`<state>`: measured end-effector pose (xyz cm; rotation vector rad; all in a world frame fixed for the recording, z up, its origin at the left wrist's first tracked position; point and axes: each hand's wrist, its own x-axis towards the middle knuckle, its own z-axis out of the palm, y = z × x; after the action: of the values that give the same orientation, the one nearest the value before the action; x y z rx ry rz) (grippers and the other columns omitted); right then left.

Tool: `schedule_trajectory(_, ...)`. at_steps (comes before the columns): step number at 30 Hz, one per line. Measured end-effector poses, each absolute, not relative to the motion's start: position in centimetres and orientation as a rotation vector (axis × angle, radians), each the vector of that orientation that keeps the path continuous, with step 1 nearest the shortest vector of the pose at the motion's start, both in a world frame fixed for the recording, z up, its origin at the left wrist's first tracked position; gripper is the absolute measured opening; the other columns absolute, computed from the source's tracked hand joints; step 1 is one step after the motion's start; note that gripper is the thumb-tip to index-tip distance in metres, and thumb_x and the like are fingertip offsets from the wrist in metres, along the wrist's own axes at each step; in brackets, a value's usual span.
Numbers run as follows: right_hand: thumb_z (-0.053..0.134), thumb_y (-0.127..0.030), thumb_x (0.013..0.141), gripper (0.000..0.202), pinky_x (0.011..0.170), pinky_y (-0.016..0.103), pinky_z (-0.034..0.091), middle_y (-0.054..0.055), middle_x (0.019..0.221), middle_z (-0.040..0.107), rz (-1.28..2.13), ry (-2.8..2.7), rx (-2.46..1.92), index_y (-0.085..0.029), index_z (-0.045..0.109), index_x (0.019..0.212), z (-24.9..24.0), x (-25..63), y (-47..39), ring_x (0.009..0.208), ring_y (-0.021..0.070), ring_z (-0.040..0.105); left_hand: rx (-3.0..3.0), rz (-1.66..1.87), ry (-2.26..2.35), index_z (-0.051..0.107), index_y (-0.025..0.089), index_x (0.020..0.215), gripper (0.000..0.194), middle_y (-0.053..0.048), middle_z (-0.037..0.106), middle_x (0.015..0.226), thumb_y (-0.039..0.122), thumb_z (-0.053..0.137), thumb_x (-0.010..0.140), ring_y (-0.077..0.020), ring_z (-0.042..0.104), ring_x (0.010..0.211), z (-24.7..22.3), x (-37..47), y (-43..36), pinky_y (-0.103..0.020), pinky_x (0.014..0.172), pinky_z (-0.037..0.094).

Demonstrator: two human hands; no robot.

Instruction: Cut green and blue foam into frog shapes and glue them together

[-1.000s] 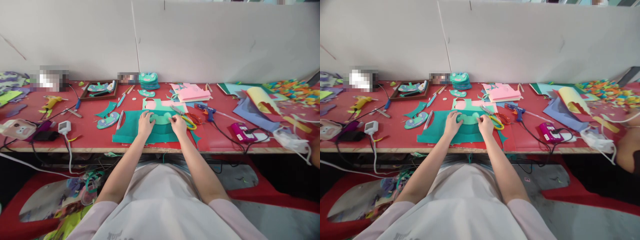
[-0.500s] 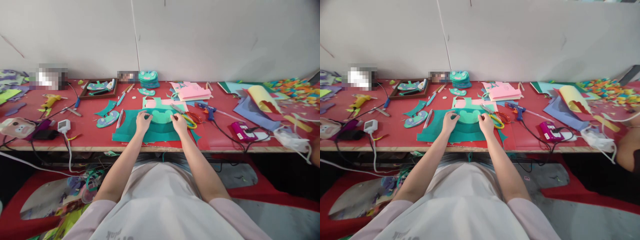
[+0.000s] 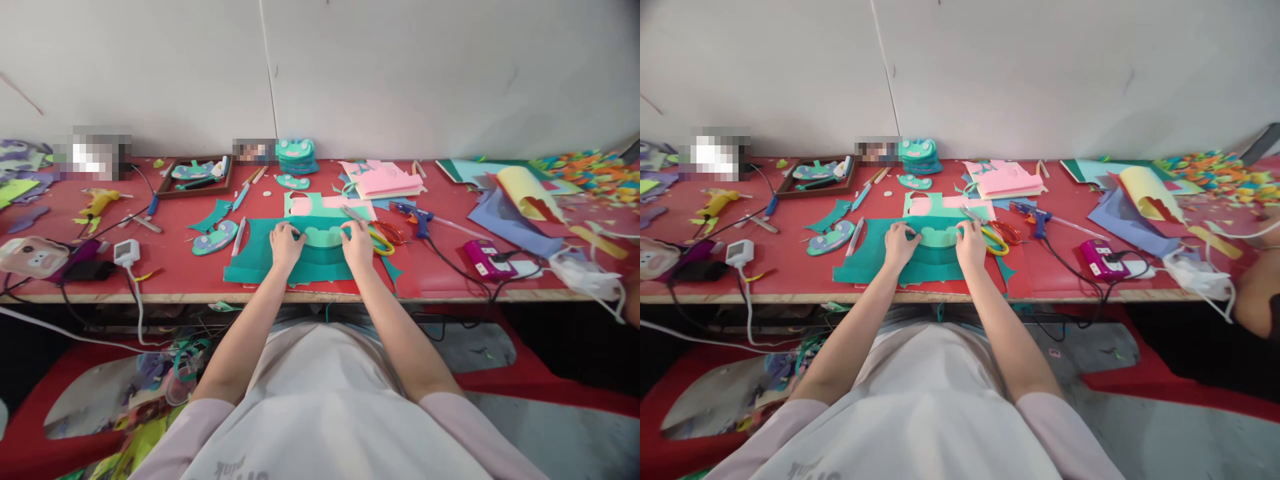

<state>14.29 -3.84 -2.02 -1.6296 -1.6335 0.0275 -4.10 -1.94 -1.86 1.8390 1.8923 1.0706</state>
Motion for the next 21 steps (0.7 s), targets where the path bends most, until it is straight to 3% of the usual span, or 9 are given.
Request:
schedule_trajectory(3,0.046,-0.017,0.086,0.018,0.080,0.033,0.045,0.010,0.095,0.053,-0.013,-1.797,-1.474,-0.019,0.063,0.090,-1.7,13.5,-4.1,0.088,0.0215,0.055,1.845,1.041,1.903,0.058,0.019,0.073,0.010,-0.013,0.056,0.122,0.026,0.066,0.075,-0.0287,0.050,0.119,-1.8,-4.2,-1.9,-0.048,0.107,0.028)
schedule_trajectory(9,0.056,-0.036,0.086,0.018,0.074,0.032,0.048,0.007,0.085,0.056,0.142,-2.037,-1.259,-0.021,0.065,0.092,-2.2,12.9,-3.8,0.085,0.0212,0.057,1.864,0.907,1.949,0.063,0.020,0.083,0.010,-0.010,0.054,0.131,0.021,0.053,0.085,-0.0247,0.049,0.123,-1.1,-4.1,-2.4,-0.044,0.111,0.027)
schedule_trajectory(21,0.060,-0.039,0.084,0.021,0.067,0.029,0.044,0.005,0.082,0.056,0.215,-1.995,-1.293,-0.020,0.065,0.090,-2.2,13.2,-3.8,0.076,0.0178,0.056,1.885,0.920,1.847,0.067,0.020,0.093,0.022,-0.010,0.054,0.132,0.009,0.053,0.079,-0.0254,0.049,0.125,-1.4,-4.5,-2.4,-0.046,0.111,0.030)
